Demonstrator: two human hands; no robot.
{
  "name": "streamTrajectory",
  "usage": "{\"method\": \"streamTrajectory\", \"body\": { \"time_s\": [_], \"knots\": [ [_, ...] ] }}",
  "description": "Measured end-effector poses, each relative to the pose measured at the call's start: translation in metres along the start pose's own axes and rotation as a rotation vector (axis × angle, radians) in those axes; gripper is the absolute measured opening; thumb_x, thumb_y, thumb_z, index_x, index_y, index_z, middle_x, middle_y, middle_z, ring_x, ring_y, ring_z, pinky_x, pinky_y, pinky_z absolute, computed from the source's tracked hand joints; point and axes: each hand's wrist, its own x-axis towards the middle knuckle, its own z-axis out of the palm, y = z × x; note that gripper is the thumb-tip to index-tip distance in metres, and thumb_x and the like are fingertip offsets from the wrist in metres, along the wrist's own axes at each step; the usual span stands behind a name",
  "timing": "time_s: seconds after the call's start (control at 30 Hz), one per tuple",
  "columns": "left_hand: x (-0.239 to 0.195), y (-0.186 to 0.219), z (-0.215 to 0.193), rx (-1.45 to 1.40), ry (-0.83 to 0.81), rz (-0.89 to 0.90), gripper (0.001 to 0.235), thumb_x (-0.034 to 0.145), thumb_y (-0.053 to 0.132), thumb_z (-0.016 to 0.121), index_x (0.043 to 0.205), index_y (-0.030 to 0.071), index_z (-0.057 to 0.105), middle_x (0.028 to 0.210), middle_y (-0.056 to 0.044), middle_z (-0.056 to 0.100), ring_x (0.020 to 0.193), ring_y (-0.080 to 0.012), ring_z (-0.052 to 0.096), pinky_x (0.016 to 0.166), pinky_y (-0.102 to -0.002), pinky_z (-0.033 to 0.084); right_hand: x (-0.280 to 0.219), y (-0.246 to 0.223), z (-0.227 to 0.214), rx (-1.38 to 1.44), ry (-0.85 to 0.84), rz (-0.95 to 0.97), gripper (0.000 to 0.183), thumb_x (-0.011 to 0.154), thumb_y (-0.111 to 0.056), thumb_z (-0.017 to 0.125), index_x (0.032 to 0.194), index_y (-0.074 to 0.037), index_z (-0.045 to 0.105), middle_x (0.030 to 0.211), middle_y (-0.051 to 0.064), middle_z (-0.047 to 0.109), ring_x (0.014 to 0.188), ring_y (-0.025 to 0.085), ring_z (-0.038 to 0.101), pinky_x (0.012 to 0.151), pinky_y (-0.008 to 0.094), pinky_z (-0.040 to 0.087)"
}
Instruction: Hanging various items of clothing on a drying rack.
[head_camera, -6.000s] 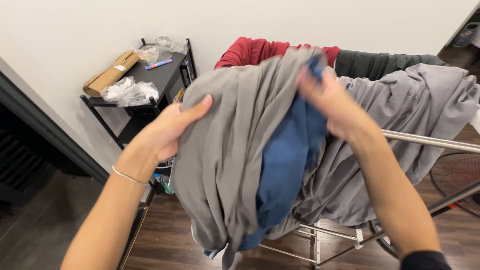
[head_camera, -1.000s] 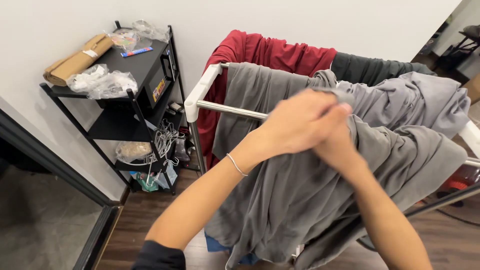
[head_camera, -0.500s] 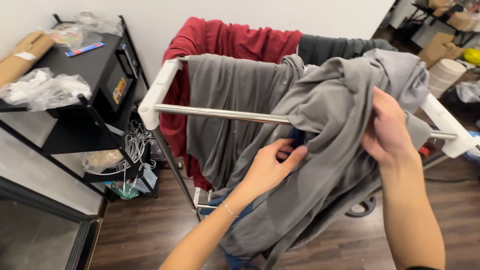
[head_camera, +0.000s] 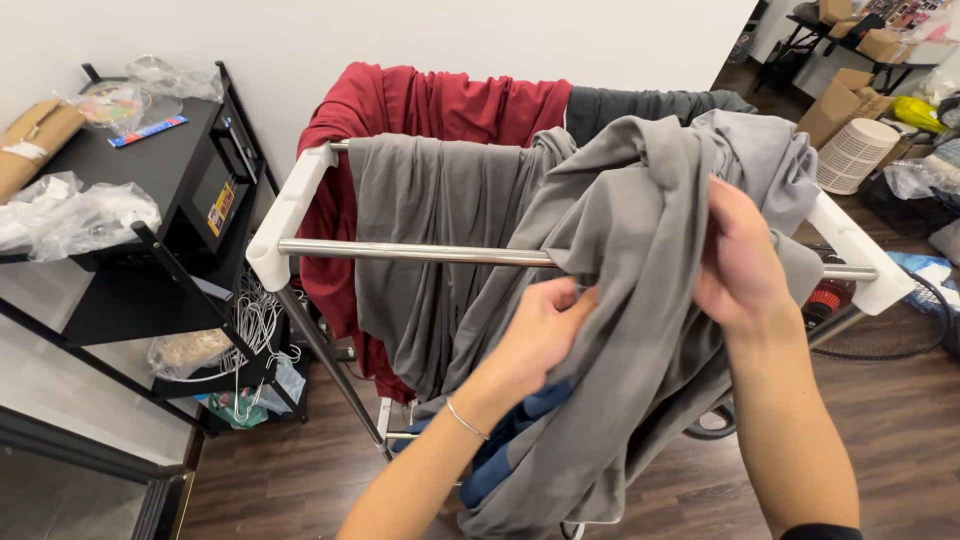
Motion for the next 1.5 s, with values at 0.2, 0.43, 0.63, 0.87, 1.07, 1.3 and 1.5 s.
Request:
{"method": "streamTrajectory", "body": {
  "time_s": [0.2, 0.43, 0.63, 0.87, 1.07, 1.3, 1.5],
  "knots": [
    [-0.036, 0.088, -0.029, 0.734, 0.296, 0.355, 0.040, 0.101, 0.035, 0.064, 0.079, 0.002, 0.061, 0.061, -0.001, 0.050, 0.056, -0.0090, 0.042, 0.052, -0.031, 0.038, -0.010, 0.007, -0.018, -0.515, 0.049, -0.341, 0.031, 0.111, -0.015, 0.048, 0.136, -0.004, 0.062, 0.127, 0.007, 0.069, 0.113, 0.015, 0.065, 0.100, 0.028, 0.052],
    [-0.002, 0.142, -0.092, 0.501, 0.396, 0.505, 0.038, 0.110, 0.031, 0.057, 0.085, 0.002, 0.058, 0.070, 0.006, 0.039, 0.065, -0.0070, 0.033, 0.054, -0.030, 0.030, -0.017, 0.011, -0.017, -1.559, -0.140, -0.481, 0.027, 0.086, -0.013, 0.075, 0.112, -0.006, 0.070, 0.100, 0.009, 0.073, 0.079, 0.020, 0.065, 0.072, 0.032, 0.054],
    [0.022, 0.237, -0.240, 0.942, 0.824, 0.578, 0.043, 0.114, 0.040, 0.051, 0.106, -0.001, 0.063, 0.098, -0.011, 0.068, 0.092, -0.0197, 0.060, 0.086, -0.036, 0.051, 0.010, -0.005, -0.048, -1.475, -0.102, -0.705, 0.015, 0.100, -0.012, 0.068, 0.112, -0.005, 0.074, 0.092, 0.009, 0.073, 0.076, 0.014, 0.066, 0.069, 0.028, 0.052],
    [-0.067, 0.275, -0.256, 1.129, 0.923, 0.959, 0.032, 0.121, 0.028, 0.050, 0.112, -0.001, 0.062, 0.082, -0.005, 0.052, 0.069, -0.0178, 0.041, 0.067, -0.037, 0.037, 0.015, -0.012, -0.050, -1.555, 0.398, -0.729, 0.023, 0.098, -0.022, 0.081, 0.105, -0.001, 0.076, 0.086, 0.015, 0.061, 0.077, 0.023, 0.053, 0.070, 0.035, 0.042],
    [-0.054, 0.227, -0.161, 1.104, 0.555, 0.761, 0.024, 0.115, 0.023, 0.053, 0.111, 0.001, 0.062, 0.074, -0.009, 0.052, 0.065, -0.0145, 0.045, 0.058, -0.035, 0.038, -0.001, 0.034, 0.073, -1.399, -0.174, -0.802, 0.038, 0.095, -0.034, 0.078, 0.120, -0.006, 0.070, 0.107, 0.007, 0.068, 0.098, 0.019, 0.067, 0.086, 0.033, 0.052],
    [-0.038, 0.190, -0.131, 0.916, -0.036, 0.904, 0.040, 0.103, 0.002, 0.053, 0.141, -0.009, 0.049, 0.141, -0.027, 0.060, 0.135, -0.0324, 0.056, 0.112, -0.038, 0.043, 0.045, 0.131, 0.111, -1.608, -0.305, -0.827, 0.021, 0.093, -0.024, 0.071, 0.109, -0.011, 0.077, 0.107, 0.005, 0.074, 0.095, 0.026, 0.068, 0.084, 0.039, 0.054],
    [-0.061, 0.200, -0.179, 0.971, 0.217, 0.740, 0.044, 0.106, 0.001, 0.049, 0.150, -0.002, 0.048, 0.151, -0.020, 0.059, 0.145, -0.0286, 0.056, 0.119, -0.032, 0.042, 0.052, 0.058, 0.049, -0.522, 0.010, -0.321, 0.022, 0.111, -0.026, 0.058, 0.110, -0.008, 0.070, 0.095, -0.005, 0.067, 0.083, 0.005, 0.063, 0.076, 0.028, 0.058]
  ]
}}
